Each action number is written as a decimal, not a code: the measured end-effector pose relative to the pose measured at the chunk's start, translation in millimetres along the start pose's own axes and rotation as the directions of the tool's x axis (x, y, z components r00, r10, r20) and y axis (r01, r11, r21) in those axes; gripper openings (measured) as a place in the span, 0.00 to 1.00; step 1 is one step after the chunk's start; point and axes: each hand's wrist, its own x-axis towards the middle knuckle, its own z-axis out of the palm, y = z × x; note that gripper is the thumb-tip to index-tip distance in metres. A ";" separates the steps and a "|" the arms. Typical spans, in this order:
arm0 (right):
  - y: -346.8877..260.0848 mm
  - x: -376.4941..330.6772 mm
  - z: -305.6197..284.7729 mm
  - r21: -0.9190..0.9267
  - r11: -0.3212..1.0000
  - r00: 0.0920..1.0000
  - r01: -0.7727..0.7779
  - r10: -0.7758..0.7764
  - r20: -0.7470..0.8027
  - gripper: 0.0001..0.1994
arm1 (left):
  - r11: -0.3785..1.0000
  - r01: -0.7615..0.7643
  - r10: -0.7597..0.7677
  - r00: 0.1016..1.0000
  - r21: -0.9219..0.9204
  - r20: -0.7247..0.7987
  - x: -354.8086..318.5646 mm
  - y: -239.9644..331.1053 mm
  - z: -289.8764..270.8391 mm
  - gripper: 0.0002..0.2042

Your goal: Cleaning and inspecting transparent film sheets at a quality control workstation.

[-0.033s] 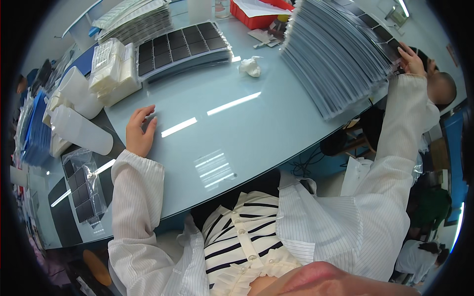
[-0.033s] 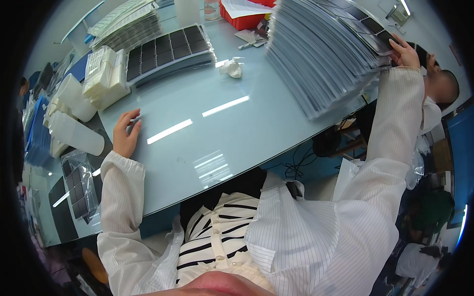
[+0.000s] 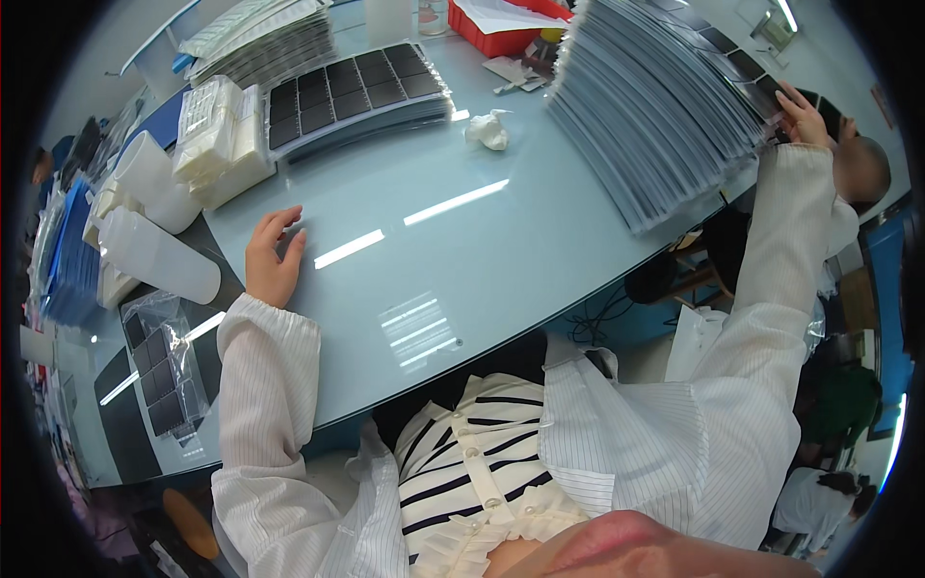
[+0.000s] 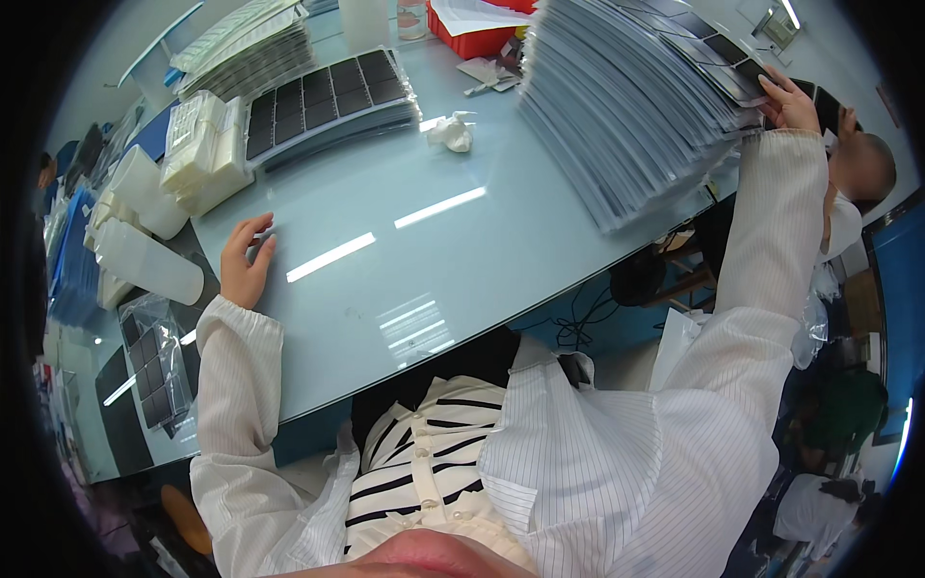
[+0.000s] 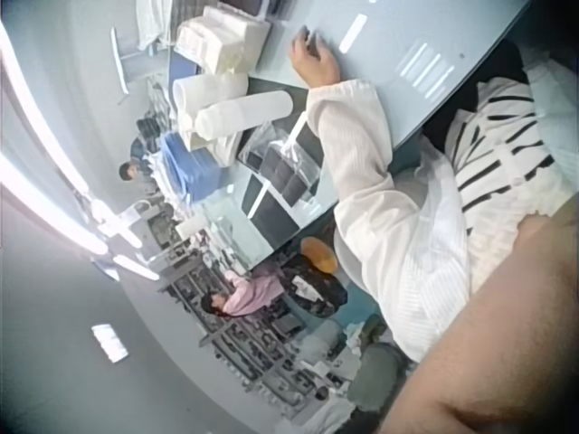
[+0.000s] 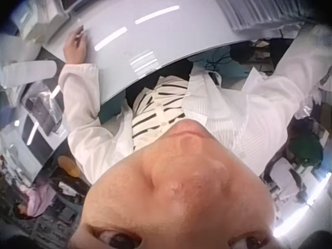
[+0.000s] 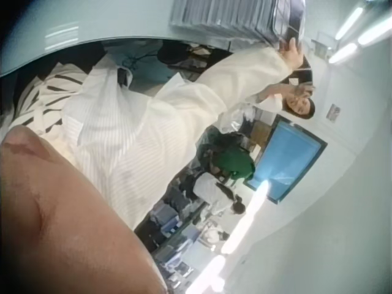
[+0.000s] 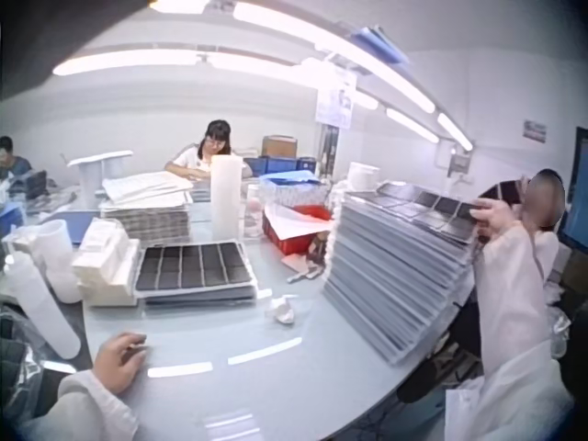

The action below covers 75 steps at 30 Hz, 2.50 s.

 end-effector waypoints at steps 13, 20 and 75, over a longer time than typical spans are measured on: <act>-63.0 -145.8 113.2 -0.833 0.466 0.516 0.299 -0.813 -0.270 0.23 | 0.997 -0.023 0.024 1.000 0.068 -0.017 -2.7 -3.7 -1.3 0.16; -73.7 -248.2 266.0 -0.377 0.290 0.417 0.879 -0.852 0.317 0.12 | 0.994 -0.056 0.060 0.997 0.094 -0.038 2.6 -9.1 5.9 0.16; -24.4 -360.1 390.4 0.391 0.166 -0.160 0.905 -0.720 0.675 0.16 | 0.340 0.427 -0.490 0.841 -0.838 0.230 4.3 49.4 2.7 0.33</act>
